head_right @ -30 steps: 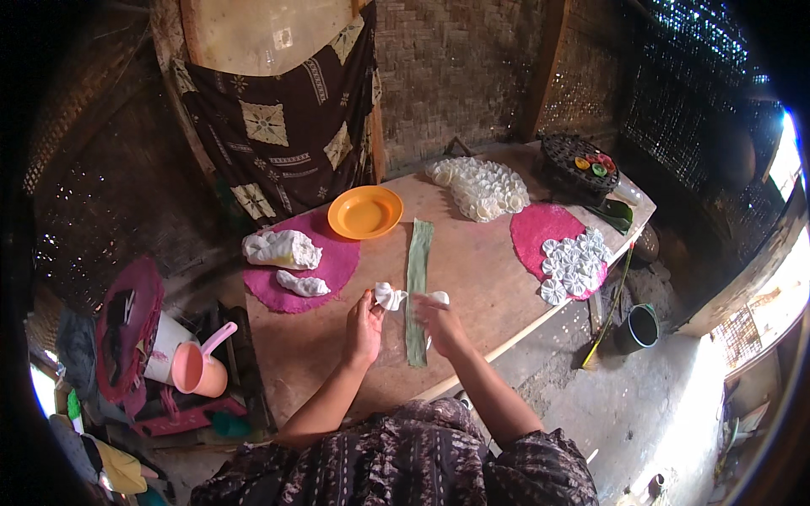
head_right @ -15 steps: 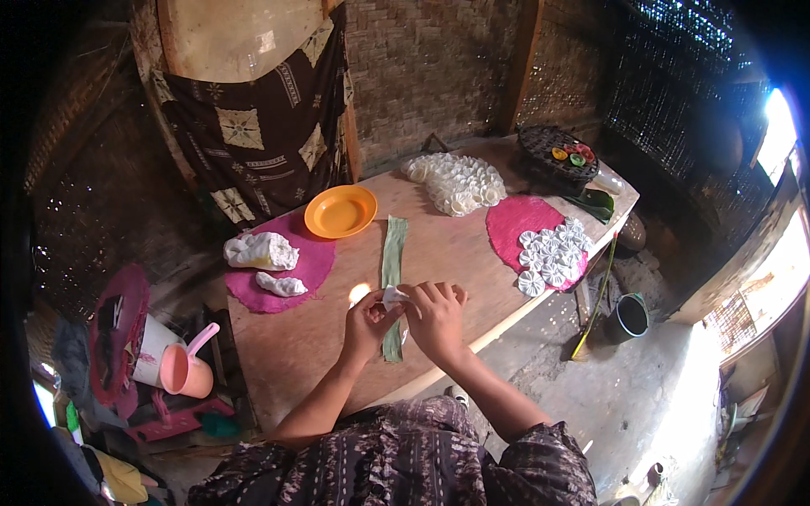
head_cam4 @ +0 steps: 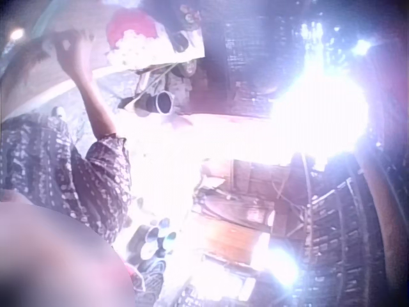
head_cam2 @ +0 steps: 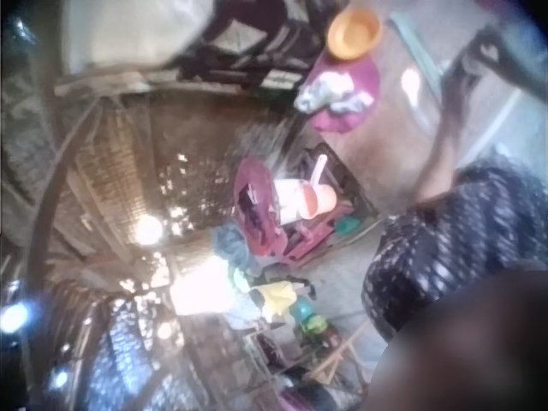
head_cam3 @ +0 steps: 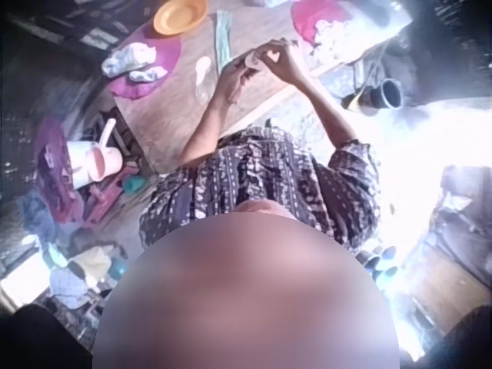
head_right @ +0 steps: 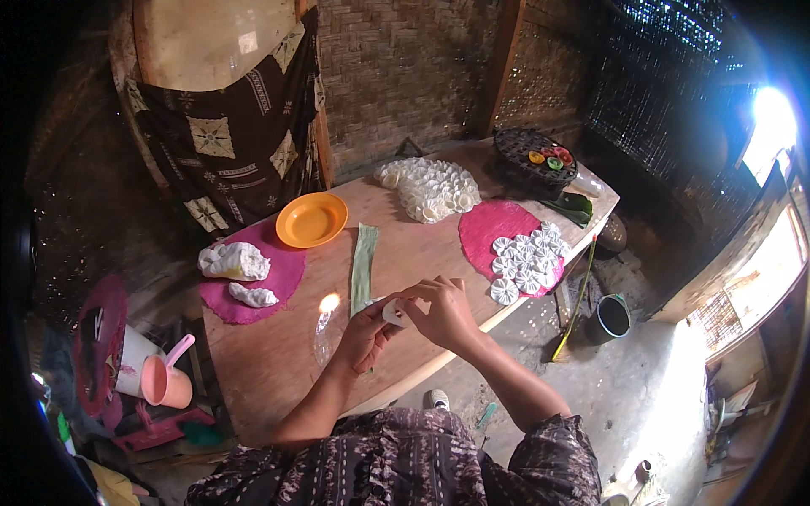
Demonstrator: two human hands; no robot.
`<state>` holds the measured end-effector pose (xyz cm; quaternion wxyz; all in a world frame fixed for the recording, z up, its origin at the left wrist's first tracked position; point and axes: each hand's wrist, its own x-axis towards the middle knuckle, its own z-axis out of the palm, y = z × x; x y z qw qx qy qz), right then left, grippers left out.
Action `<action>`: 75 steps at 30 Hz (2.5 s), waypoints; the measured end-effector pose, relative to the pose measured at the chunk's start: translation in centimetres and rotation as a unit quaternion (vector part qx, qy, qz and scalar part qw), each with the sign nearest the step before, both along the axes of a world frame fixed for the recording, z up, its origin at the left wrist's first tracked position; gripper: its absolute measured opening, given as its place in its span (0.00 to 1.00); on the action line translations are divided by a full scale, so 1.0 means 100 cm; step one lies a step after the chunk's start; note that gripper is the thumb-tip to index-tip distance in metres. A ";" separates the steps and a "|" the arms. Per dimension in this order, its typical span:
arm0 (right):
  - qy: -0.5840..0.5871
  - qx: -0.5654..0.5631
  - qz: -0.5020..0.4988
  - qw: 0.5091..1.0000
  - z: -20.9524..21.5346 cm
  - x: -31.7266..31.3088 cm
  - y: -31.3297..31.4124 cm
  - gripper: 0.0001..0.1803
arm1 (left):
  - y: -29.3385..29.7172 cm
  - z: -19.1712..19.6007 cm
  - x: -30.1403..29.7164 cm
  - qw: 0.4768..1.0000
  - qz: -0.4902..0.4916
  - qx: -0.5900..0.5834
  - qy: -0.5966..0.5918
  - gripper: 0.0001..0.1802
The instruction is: The person repeatedly takes small portions of white dough, rolls them into balls, flattens them on a green strip, and folds them into pleated shapes. The finished pieces are placed on a pink mat on the table.
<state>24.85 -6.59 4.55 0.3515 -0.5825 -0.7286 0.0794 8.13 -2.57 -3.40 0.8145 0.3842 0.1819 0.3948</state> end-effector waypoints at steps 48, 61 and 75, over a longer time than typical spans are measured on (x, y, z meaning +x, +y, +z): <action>-0.249 -0.151 -0.132 0.947 -0.145 0.333 0.116 0.36 | 0.029 -0.048 0.110 0.980 0.057 -0.140 0.127 0.28; -0.238 -0.142 -0.049 0.960 -0.153 0.319 0.082 0.37 | 0.032 -0.049 0.116 0.975 0.094 -0.148 0.137 0.27; -0.128 -0.002 0.043 0.991 -0.090 0.250 0.096 0.26 | 0.048 -0.046 0.152 0.985 0.094 -0.145 0.004 0.43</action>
